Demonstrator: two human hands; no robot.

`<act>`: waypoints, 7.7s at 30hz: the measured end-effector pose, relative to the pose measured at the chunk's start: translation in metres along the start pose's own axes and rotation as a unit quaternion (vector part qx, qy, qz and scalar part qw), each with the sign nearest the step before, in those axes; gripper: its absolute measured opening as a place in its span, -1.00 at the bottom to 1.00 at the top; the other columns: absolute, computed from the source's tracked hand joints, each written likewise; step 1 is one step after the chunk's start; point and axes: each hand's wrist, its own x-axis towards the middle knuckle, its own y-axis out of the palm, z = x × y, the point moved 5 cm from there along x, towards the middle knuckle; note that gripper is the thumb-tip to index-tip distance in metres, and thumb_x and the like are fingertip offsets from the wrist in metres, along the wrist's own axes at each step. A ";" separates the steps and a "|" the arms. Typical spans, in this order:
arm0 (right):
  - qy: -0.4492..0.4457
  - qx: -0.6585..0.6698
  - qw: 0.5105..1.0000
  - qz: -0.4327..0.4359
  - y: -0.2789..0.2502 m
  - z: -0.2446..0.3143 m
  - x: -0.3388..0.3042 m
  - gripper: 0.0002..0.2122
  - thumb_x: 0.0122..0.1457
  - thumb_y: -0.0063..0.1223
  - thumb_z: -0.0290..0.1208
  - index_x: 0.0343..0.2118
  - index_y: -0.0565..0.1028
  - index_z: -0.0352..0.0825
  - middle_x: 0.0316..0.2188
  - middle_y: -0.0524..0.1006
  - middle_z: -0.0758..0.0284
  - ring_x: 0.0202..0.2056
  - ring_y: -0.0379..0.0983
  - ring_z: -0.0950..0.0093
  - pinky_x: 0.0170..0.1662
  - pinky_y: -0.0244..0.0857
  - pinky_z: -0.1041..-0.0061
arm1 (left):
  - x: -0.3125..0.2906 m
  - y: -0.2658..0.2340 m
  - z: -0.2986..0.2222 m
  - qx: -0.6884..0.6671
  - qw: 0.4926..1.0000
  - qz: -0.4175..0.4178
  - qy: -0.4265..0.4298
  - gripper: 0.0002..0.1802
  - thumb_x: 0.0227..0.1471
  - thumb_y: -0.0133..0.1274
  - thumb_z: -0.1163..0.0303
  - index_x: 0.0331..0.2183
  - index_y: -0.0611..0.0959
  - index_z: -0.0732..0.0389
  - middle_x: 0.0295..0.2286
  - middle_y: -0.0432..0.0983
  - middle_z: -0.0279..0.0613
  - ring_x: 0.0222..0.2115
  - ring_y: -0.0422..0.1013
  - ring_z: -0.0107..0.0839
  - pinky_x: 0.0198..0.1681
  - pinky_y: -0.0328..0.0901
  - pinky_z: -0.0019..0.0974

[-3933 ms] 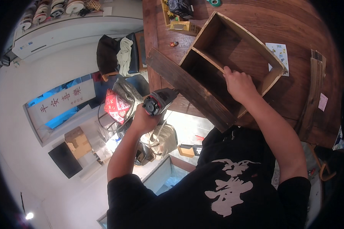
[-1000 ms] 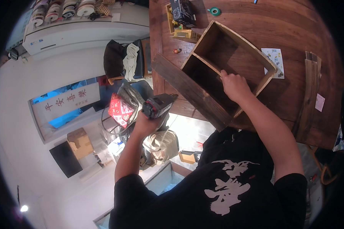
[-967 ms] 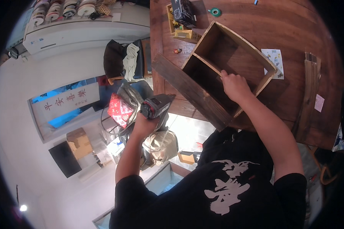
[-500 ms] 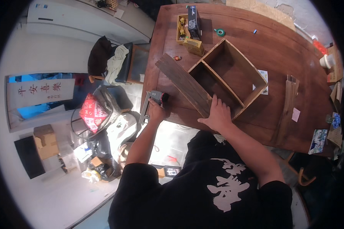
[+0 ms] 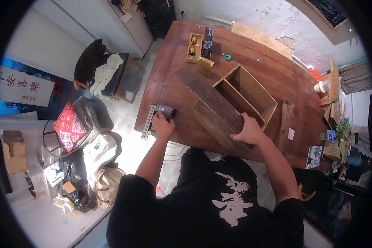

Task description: The person assembles a small wooden shelf by fitting wooden boards together to form compartments and using a pneumatic nail gun to secure them.

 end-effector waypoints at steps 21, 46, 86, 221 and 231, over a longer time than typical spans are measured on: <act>-0.119 -0.135 0.982 0.057 0.067 -0.097 -0.050 -0.19 -0.23 0.53 -0.20 0.12 0.38 -0.41 0.05 0.53 -0.03 0.10 0.46 0.02 0.21 0.32 0.19 | -0.151 0.032 -0.112 -0.727 0.632 0.196 -0.183 -0.46 0.08 0.38 0.52 0.07 0.54 0.42 -0.02 0.57 -0.03 0.00 0.52 -0.21 0.16 0.38 -0.16; 0.270 0.118 0.901 -0.319 0.064 -0.481 -0.125 0.02 -0.20 0.59 -0.10 0.29 0.23 -0.47 0.19 0.31 0.02 0.26 0.21 -0.03 0.36 0.12 0.09 | -0.251 -0.031 -0.224 -0.389 0.904 -0.160 -0.083 -0.40 0.09 0.08 0.66 0.18 0.36 0.35 0.10 0.33 0.01 0.10 0.33 -0.23 0.12 0.36 -0.22; 0.100 0.554 0.789 -0.247 0.068 -0.268 -0.053 -0.84 0.24 0.34 -0.47 -0.20 0.72 -0.45 -0.39 0.69 0.35 -0.42 0.56 0.63 -0.31 0.48 0.60 | 0.007 -0.009 -0.134 -0.212 0.953 0.187 0.111 -0.41 0.19 0.32 0.31 0.20 0.57 0.27 -0.28 0.51 -0.38 -0.24 0.40 -0.54 -0.10 0.35 -0.42; 0.045 0.239 0.959 -0.146 -0.104 -0.231 0.037 -0.03 -0.23 0.63 0.11 0.17 0.40 -0.44 0.12 0.55 -0.03 0.16 0.51 0.15 0.23 0.37 0.20 | -0.131 -0.011 -0.248 -0.043 0.998 0.017 0.051 -0.63 0.08 0.18 0.17 -0.43 0.77 0.34 -0.52 0.60 0.26 -0.40 0.60 0.22 -0.30 0.46 0.15; -0.171 -0.062 0.981 0.070 -0.062 -0.111 0.142 0.07 -0.32 0.63 0.20 0.22 0.44 -0.43 0.15 0.55 -0.03 0.22 0.46 0.12 0.27 0.32 0.24 | -0.297 0.028 -0.210 -0.162 0.950 -0.068 -0.258 -0.63 0.08 0.16 0.16 -0.42 0.73 0.34 -0.47 0.64 0.24 -0.37 0.58 0.27 -0.25 0.44 0.22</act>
